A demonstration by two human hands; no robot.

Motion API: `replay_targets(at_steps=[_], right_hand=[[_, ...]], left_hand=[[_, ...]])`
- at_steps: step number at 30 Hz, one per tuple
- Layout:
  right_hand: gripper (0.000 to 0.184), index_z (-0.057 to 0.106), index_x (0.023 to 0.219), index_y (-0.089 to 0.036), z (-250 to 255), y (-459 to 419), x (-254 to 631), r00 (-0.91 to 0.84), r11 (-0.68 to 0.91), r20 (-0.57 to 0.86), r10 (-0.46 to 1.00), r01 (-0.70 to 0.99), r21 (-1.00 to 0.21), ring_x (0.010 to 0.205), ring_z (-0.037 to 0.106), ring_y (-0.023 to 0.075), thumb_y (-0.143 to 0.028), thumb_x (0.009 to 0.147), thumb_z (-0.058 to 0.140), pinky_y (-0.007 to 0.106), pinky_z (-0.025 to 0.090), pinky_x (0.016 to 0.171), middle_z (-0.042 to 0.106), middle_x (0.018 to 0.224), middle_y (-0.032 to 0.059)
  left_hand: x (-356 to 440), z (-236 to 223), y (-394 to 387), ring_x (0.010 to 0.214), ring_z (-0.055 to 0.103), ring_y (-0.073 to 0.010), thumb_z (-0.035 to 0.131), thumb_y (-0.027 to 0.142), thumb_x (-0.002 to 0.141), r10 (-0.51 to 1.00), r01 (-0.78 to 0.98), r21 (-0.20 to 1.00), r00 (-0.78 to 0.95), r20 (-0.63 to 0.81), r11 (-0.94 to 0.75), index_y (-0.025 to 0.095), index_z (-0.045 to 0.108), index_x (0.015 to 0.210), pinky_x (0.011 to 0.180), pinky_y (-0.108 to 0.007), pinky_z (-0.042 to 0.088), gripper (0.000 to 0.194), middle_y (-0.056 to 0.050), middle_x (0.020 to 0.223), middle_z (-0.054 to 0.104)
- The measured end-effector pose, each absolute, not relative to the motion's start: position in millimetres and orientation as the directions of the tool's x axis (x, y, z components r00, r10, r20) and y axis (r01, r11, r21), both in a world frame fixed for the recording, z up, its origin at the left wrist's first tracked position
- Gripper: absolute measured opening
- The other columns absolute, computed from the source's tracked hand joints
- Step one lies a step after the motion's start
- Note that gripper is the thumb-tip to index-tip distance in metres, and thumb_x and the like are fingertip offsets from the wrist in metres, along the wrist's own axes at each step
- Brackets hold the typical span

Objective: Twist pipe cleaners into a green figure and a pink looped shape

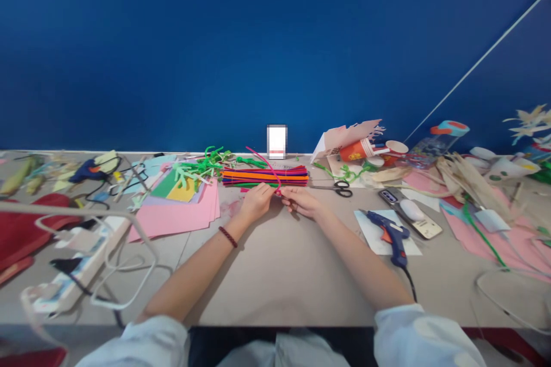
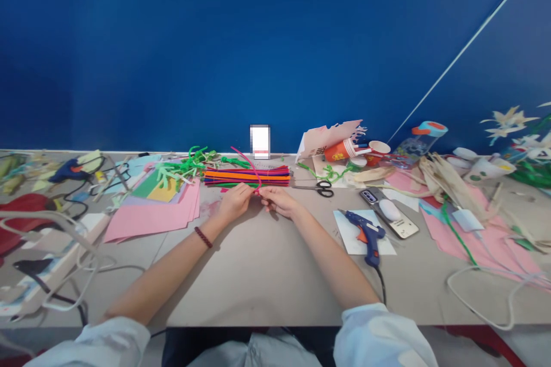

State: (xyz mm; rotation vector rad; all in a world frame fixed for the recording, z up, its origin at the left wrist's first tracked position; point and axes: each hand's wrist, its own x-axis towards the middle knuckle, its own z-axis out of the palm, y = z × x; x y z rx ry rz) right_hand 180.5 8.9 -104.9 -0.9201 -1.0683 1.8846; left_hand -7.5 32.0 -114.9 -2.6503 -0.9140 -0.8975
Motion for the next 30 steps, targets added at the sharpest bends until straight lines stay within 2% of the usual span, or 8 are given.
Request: replay_targets(at_steps=[9, 17, 22, 30], right_hand=[[0.042, 0.058, 0.076, -0.015, -98.6, 2.7, 171.9, -0.351, -0.271, -0.178, 0.919, -0.237, -0.933, 0.039, 0.038, 0.0052, -0.052, 0.065, 0.076, 0.017, 0.037, 0.037, 0.037, 0.048, -0.0088], [0.046, 0.059, 0.079, -0.016, -104.2, 5.1, 171.2, -0.310, -0.252, -0.197, 0.930, -0.148, -0.956, 0.037, 0.044, 0.0069, -0.058, 0.066, 0.072, 0.016, 0.031, 0.033, 0.039, 0.048, -0.0082], [0.041, 0.059, 0.078, -0.016, -98.2, 2.3, 171.9, -0.348, -0.252, -0.182, 0.920, -0.166, -0.953, 0.038, 0.038, 0.0052, -0.052, 0.067, 0.074, 0.016, 0.035, 0.036, 0.036, 0.048, -0.0090], [0.041, 0.058, 0.080, -0.016, -96.1, 1.9, 175.8, -0.436, -0.280, -0.172, 0.883, -0.196, -0.940, 0.040, 0.028, 0.0044, -0.053, 0.069, 0.072, 0.016, 0.034, 0.037, 0.032, 0.048, -0.0093]], left_hand=[[-8.9, -115.7, 32.0, 0.072, 0.049, -0.0176, 0.040, 0.010, 0.090, 0.479, 0.616, 0.014, 0.598, 0.642, -0.788, 0.015, 0.058, 0.085, 0.066, -0.030, 0.042, 0.019, -0.005, 0.073, 0.058], [-12.2, -117.1, 31.9, 0.073, 0.050, -0.0178, 0.039, 0.009, 0.090, 0.489, 0.607, 0.043, 0.594, 0.640, -0.794, 0.015, 0.057, 0.085, 0.066, -0.029, 0.043, 0.020, -0.005, 0.074, 0.057], [-11.7, -117.0, 29.8, 0.073, 0.051, -0.0176, 0.038, 0.009, 0.090, 0.495, 0.613, 0.039, 0.598, 0.630, -0.789, 0.015, 0.057, 0.084, 0.066, -0.029, 0.043, 0.021, -0.005, 0.074, 0.057], [-10.6, -117.6, 27.6, 0.074, 0.052, -0.0178, 0.041, 0.008, 0.088, 0.498, 0.637, -0.019, 0.620, 0.607, -0.770, 0.016, 0.059, 0.083, 0.064, -0.030, 0.042, 0.021, -0.005, 0.074, 0.057]])
